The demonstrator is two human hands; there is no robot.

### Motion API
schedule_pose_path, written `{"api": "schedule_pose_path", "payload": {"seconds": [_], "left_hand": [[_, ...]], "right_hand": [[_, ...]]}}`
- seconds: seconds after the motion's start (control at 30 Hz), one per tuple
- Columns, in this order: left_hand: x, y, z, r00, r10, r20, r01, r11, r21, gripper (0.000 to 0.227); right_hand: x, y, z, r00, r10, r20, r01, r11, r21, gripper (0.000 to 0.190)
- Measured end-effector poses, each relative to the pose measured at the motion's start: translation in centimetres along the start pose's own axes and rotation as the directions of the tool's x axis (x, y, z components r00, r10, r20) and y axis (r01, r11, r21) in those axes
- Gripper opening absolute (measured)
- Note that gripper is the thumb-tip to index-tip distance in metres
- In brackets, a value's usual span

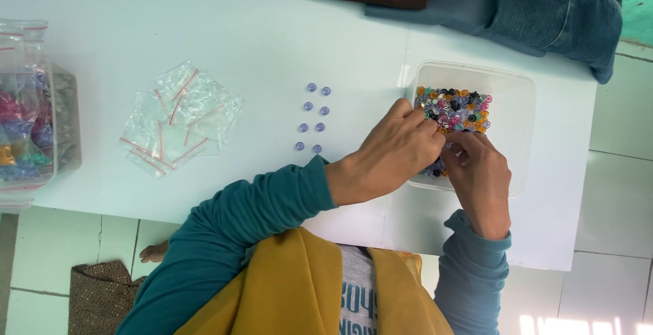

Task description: Sorting and packaging small colorful buttons into plastic bags

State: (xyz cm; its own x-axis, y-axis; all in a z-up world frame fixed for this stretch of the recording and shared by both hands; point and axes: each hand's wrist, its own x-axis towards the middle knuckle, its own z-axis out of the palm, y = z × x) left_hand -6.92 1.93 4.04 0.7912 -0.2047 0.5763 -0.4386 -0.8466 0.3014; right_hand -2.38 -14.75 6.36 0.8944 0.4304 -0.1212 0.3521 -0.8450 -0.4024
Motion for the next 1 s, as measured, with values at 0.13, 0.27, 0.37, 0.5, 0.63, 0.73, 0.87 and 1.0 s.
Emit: {"api": "schedule_pose_path", "payload": {"seconds": [0.13, 0.27, 0.37, 0.5, 0.63, 0.73, 0.87, 1.0], "left_hand": [[-3.7, -2.0, -4.7, 0.997, -0.064, 0.044, 0.067, 0.995, -0.069, 0.015], [-8.3, -3.9, -9.0, 0.971, -0.215, 0.108, 0.227, 0.968, -0.112, 0.011], [-12.4, -4.7, -10.8, 0.923, -0.345, 0.171, 0.363, 0.928, -0.087, 0.01], [-16.6, -5.0, -10.7, 0.835, -0.476, 0.274, 0.5, 0.866, -0.019, 0.009], [-18.3, -5.1, -10.0, 0.765, -0.548, 0.338, 0.581, 0.814, 0.006, 0.006], [-19.2, -5.4, -9.1, 0.739, -0.568, 0.362, 0.604, 0.797, 0.016, 0.006], [-19.5, -5.4, -8.9, 0.729, -0.576, 0.371, 0.62, 0.785, 0.001, 0.009], [-19.5, -5.3, -9.6, 0.727, -0.594, 0.344, 0.636, 0.771, -0.014, 0.014]], "right_hand": [[-1.5, -2.2, 0.5, 0.985, -0.142, -0.099, 0.156, 0.976, 0.151, 0.015], [-3.0, -6.4, 1.3, 0.943, -0.275, -0.185, 0.319, 0.906, 0.277, 0.015], [-3.9, -8.2, 4.1, 0.912, -0.343, -0.225, 0.401, 0.859, 0.319, 0.02], [-4.2, -10.1, 8.9, 0.891, -0.415, -0.185, 0.454, 0.822, 0.343, 0.02], [-3.9, -11.0, 11.8, 0.895, -0.439, -0.077, 0.437, 0.829, 0.348, 0.015], [-3.7, -11.4, 12.6, 0.891, -0.451, -0.05, 0.444, 0.844, 0.302, 0.014], [-3.9, -11.4, 12.6, 0.894, -0.447, -0.033, 0.438, 0.854, 0.281, 0.015], [-3.7, -11.3, 12.6, 0.903, -0.429, 0.003, 0.413, 0.872, 0.261, 0.019]]}}
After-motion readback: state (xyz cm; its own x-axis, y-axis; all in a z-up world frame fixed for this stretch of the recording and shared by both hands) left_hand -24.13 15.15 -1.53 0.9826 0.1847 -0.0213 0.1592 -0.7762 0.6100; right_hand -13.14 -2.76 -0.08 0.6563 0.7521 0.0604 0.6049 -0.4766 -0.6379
